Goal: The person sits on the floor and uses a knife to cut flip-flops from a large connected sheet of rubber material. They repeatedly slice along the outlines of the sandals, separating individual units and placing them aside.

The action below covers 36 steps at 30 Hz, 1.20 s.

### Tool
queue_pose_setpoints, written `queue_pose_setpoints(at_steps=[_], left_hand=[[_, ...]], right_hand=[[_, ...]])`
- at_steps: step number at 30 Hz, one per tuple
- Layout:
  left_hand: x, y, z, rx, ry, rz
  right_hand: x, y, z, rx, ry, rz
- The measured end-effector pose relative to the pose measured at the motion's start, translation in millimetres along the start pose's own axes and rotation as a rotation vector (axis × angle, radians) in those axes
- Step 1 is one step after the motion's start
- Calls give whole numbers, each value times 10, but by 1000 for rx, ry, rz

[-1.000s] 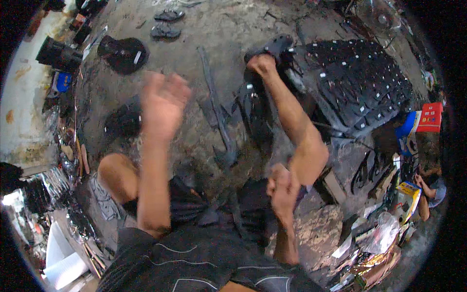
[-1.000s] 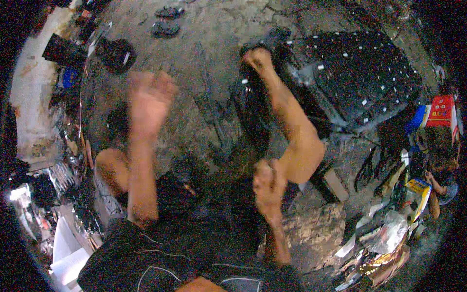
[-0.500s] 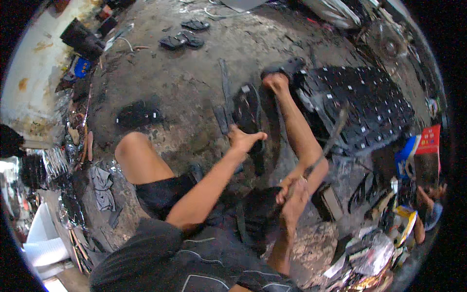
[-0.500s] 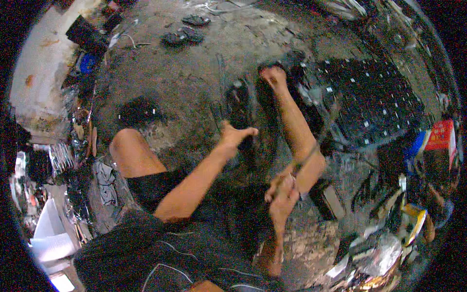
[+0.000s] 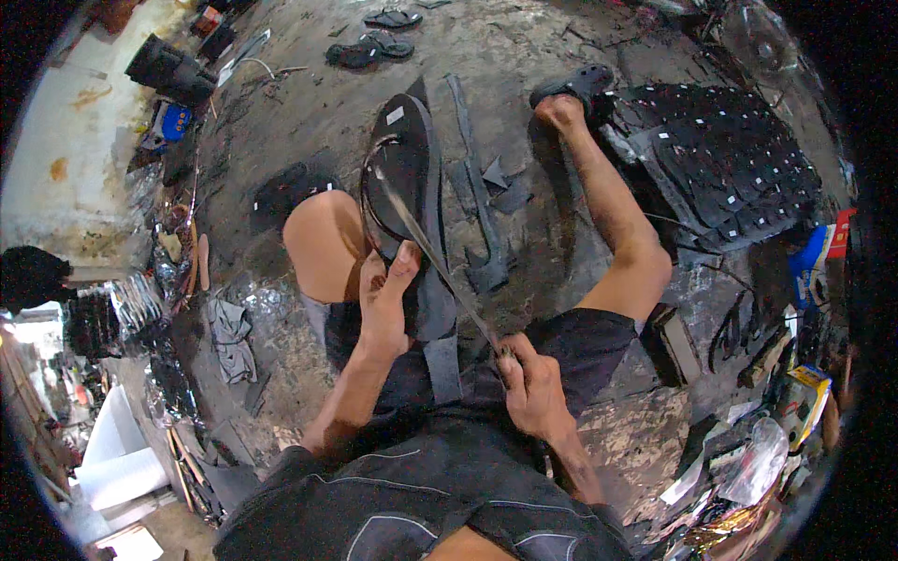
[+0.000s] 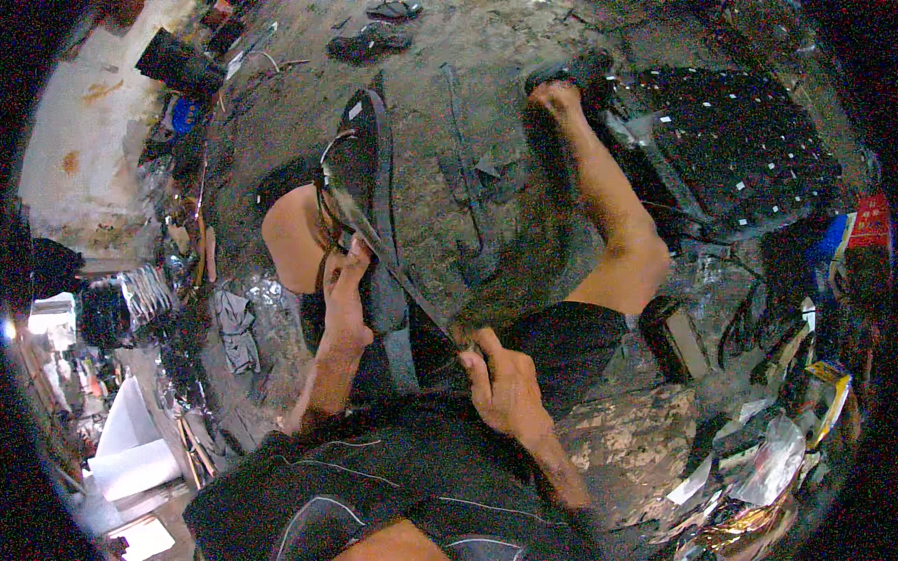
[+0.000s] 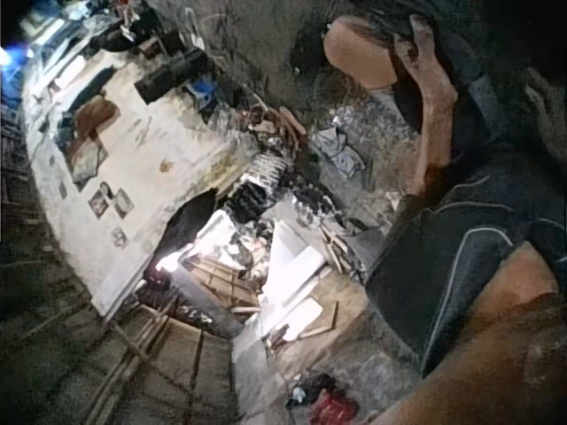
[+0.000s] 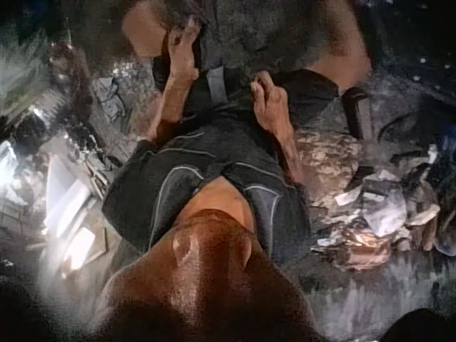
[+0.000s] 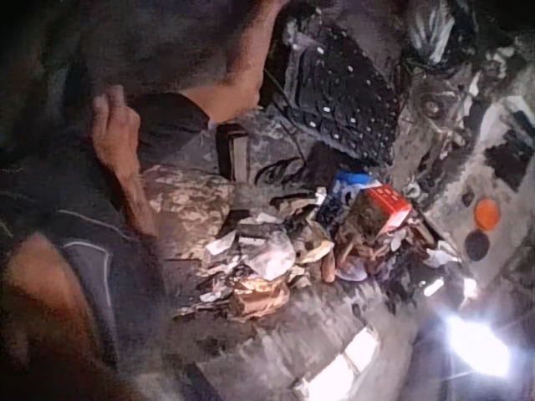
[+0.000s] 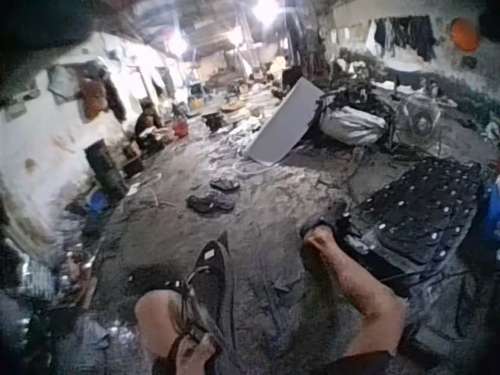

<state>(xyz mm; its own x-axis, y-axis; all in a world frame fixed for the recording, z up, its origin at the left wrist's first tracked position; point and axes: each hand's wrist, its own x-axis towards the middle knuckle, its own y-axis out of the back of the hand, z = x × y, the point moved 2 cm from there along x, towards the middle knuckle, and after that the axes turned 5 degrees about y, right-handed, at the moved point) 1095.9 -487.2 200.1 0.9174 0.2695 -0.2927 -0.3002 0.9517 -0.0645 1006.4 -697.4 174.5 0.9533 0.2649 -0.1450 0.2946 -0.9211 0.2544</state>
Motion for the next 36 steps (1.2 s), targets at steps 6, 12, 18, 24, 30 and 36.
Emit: queue_pose_setpoints(at_steps=[6, 12, 18, 24, 30, 36], left_hand=[[-71, 93, -179, -66, 105, 42], [-82, -198, 122, -152, 214, 22], [-79, -1, -24, -137, 265, 19], [-99, 302, -239, -141, 243, -157], [69, 86, 35, 71, 117, -379], [280, -104, 811, 124, 74, -185]], right_hand=[[69, -60, 81, -136, 86, 2], [1073, -230, 112, -243, 245, 274], [2175, 5, -89, -338, 320, 382], [2052, 272, -382, 648, 54, 255], [1509, 456, -572, 530, 220, 398], [1175, 356, -728, 399, 189, 378]])
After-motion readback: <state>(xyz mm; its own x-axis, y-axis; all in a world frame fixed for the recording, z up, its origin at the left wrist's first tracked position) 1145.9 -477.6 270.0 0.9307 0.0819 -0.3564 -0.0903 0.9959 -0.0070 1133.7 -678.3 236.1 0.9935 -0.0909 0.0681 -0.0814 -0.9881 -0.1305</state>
